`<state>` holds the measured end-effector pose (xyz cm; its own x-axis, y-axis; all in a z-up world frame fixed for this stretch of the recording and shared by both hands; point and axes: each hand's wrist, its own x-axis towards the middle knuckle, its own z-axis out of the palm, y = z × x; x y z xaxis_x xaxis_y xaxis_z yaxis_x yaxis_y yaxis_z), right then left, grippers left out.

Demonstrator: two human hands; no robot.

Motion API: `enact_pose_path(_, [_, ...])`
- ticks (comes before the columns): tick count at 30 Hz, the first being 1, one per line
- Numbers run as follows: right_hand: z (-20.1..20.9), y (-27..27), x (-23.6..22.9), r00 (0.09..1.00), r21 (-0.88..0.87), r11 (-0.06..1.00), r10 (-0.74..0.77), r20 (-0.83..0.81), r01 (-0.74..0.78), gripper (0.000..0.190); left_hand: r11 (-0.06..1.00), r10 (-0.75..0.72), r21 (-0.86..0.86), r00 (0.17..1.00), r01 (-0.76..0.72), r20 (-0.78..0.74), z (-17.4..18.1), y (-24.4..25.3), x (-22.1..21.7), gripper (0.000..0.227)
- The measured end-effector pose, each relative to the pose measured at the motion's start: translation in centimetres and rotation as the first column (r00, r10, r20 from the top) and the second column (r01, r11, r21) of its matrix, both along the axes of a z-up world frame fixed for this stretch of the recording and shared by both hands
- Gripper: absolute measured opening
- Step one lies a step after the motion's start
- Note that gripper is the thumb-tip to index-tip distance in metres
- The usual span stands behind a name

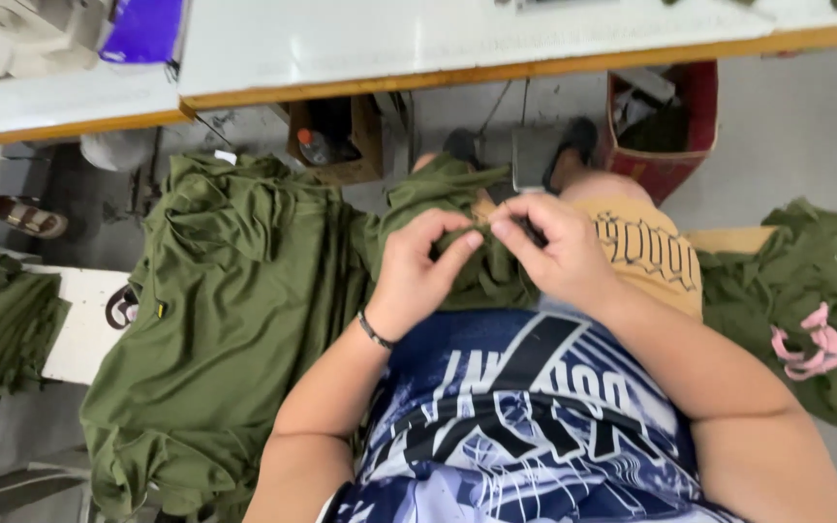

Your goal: Trimming loose threads from green garments using hand clippers and then sewing the fabric using an industrial sewing machine.

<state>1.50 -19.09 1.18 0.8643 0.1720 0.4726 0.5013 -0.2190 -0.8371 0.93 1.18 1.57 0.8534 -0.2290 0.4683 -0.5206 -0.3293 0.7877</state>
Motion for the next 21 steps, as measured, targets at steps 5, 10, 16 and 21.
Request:
enact_pose_path(5, [0.8, -0.8, -1.1, 0.993, 0.050, 0.999, -0.007, 0.116, 0.001, 0.030, 0.923, -0.138, -0.386, 0.919, -0.017, -0.370, -1.3, -0.1, 0.6, 0.009])
enact_pose_path(10, [2.3, 0.0, -2.9, 0.995, -0.022, 0.999, 0.045, 0.089, -0.043, 0.024, 0.876, -0.184, -0.481, 0.902, -0.030, -0.391, -1.1, -0.7, 0.6, 0.011])
enact_pose_path(16, [1.5, 0.2, -2.3, 0.982, -0.075, 0.997, 0.000, 0.188, 0.014, 0.020, 0.833, -0.198, -0.547, 0.877, -0.085, -0.438, -1.8, -0.9, 0.8, 0.012])
enact_pose_path(21, [1.4, -0.1, -2.1, 0.986, -0.049, 0.999, 0.025, 0.167, -0.017, 0.019, 0.823, -0.204, -0.558, 0.863, -0.105, -0.463, -1.6, -1.3, 0.6, 0.012])
